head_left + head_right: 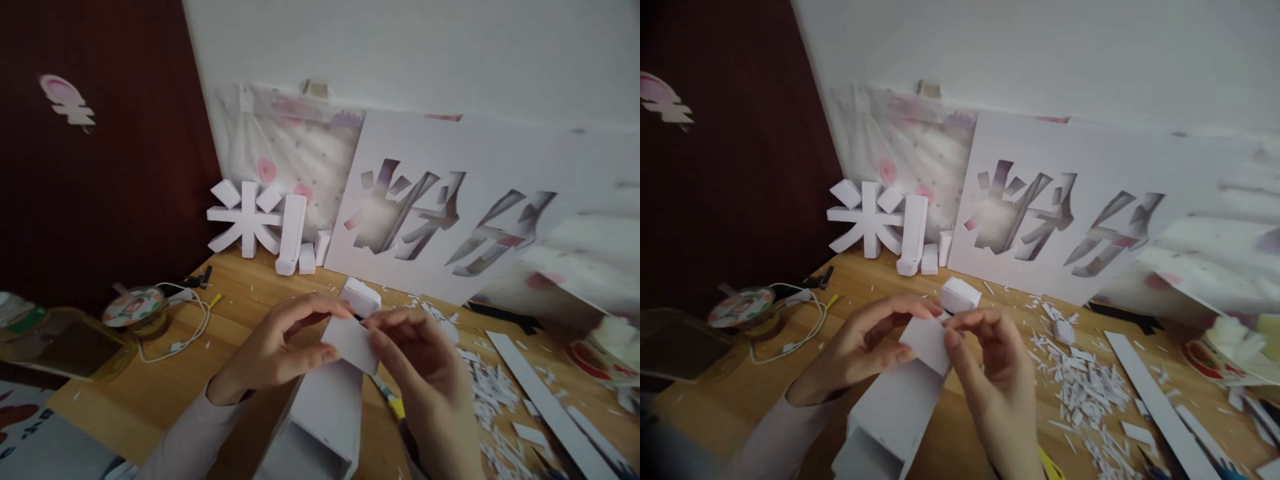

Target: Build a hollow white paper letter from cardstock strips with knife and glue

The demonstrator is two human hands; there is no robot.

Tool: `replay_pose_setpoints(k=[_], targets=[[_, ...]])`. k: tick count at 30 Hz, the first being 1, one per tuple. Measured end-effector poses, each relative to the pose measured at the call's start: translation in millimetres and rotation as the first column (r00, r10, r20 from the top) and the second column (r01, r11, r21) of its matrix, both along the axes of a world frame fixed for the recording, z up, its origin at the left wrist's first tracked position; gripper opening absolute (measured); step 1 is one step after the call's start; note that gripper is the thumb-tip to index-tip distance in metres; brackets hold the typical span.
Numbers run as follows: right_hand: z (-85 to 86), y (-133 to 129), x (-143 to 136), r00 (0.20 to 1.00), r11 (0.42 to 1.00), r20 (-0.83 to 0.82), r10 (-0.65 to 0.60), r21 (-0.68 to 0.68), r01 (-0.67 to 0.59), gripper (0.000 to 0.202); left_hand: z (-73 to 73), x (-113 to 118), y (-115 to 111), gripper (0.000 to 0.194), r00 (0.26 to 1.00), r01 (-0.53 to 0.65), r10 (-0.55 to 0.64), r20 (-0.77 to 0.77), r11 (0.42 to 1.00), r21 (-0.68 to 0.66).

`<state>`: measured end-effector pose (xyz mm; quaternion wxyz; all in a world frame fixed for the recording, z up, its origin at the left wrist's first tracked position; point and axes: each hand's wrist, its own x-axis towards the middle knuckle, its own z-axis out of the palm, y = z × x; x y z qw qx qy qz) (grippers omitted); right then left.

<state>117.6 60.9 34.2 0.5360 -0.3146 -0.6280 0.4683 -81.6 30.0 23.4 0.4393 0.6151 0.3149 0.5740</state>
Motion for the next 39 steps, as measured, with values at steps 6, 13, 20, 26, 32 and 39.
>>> replay_pose_setpoints(k=[6, 13, 20, 26, 32, 39], targets=[[-8.8, 19.5, -15.8, 0.886, 0.893, -0.326, 0.329, -0.199, -0.405, 0.007, -1.2, -7.7, -6.9, 0.030, 0.997, 0.029, -0.023, 0.072, 0.996, -0.089], [-16.3, 14.1, -20.2, 0.863, 0.888, -0.402, 0.305, -0.207, -0.410, 0.009, -6.5, 5.9, -15.4, 0.022, 0.970, 0.008, 0.040, 0.240, 0.981, -0.195], [-12.7, 18.5, -23.5, 0.868, 0.900, -0.405, 0.287, -0.195, -0.389, 0.013, -7.6, 14.4, -12.0, 0.028, 0.958, -0.125, 0.169, 0.232, 0.973, -0.193], [-10.0, 19.9, -22.2, 0.854, 0.882, -0.408, 0.323, -0.197, -0.428, 0.016, -2.4, 16.7, -20.3, 0.027, 0.950, -0.261, 0.292, 0.110, 0.937, -0.233], [-12.6, 23.9, -15.9, 0.831, 0.862, -0.444, 0.336, -0.210, -0.461, 0.019, 1.8, 23.0, -21.8, 0.030, 0.937, -0.336, 0.349, 0.015, 0.912, -0.234], [-14.4, 25.8, -15.5, 0.811, 0.857, -0.469, 0.348, -0.191, -0.478, 0.025, 8.6, 25.3, -21.8, 0.033, 0.934, -0.343, 0.357, 0.017, 0.908, -0.242]])
